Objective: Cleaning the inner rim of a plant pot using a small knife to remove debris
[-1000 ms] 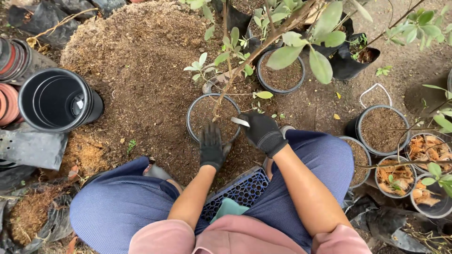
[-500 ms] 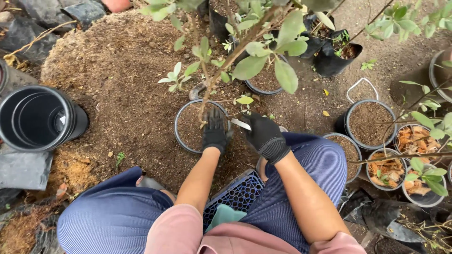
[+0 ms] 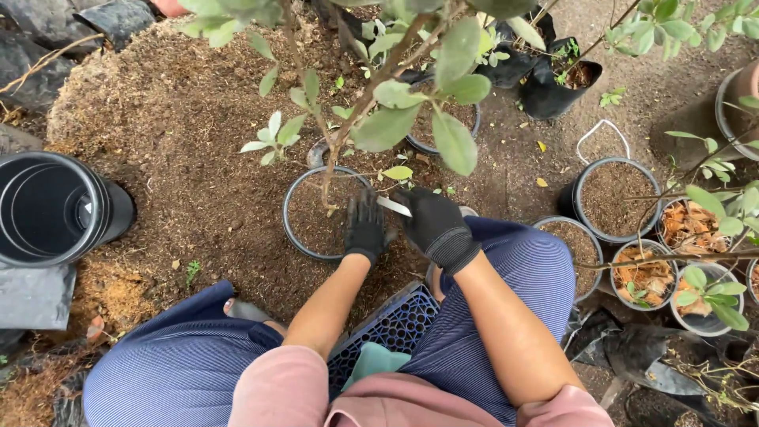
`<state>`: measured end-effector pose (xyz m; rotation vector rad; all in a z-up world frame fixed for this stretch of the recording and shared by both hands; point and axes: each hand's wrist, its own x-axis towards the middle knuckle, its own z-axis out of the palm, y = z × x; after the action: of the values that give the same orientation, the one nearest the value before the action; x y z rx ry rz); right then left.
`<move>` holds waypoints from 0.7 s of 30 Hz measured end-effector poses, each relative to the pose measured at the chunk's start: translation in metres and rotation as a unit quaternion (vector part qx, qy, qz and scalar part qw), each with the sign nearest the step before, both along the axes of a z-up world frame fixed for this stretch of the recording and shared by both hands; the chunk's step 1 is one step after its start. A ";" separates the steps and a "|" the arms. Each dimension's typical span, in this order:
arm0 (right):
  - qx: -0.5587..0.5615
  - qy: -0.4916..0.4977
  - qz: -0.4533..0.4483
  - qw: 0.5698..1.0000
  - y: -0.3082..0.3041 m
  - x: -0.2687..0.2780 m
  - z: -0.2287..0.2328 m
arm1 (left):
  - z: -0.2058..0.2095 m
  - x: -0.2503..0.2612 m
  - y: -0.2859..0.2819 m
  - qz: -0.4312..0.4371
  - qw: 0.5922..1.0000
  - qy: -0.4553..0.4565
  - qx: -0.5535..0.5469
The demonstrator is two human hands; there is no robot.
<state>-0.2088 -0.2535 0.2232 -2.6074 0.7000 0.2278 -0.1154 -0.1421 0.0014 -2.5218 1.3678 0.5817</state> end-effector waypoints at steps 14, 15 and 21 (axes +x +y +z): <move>0.039 -0.033 0.005 0.999 0.003 0.008 -0.031 | -0.041 0.033 0.149 -0.220 0.902 -0.131 -0.348; 0.038 -0.033 0.005 0.999 0.001 0.008 -0.036 | -0.038 0.036 0.154 -0.220 0.902 -0.132 -0.348; 0.197 -0.021 -0.048 0.979 -0.013 0.019 -0.037 | -0.043 0.030 0.128 -0.101 0.884 -0.148 -0.432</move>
<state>-0.1902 -0.2667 0.1857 -2.1891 0.6859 0.2519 -0.0855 -0.0140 -0.0414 -2.8133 2.0277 -0.5877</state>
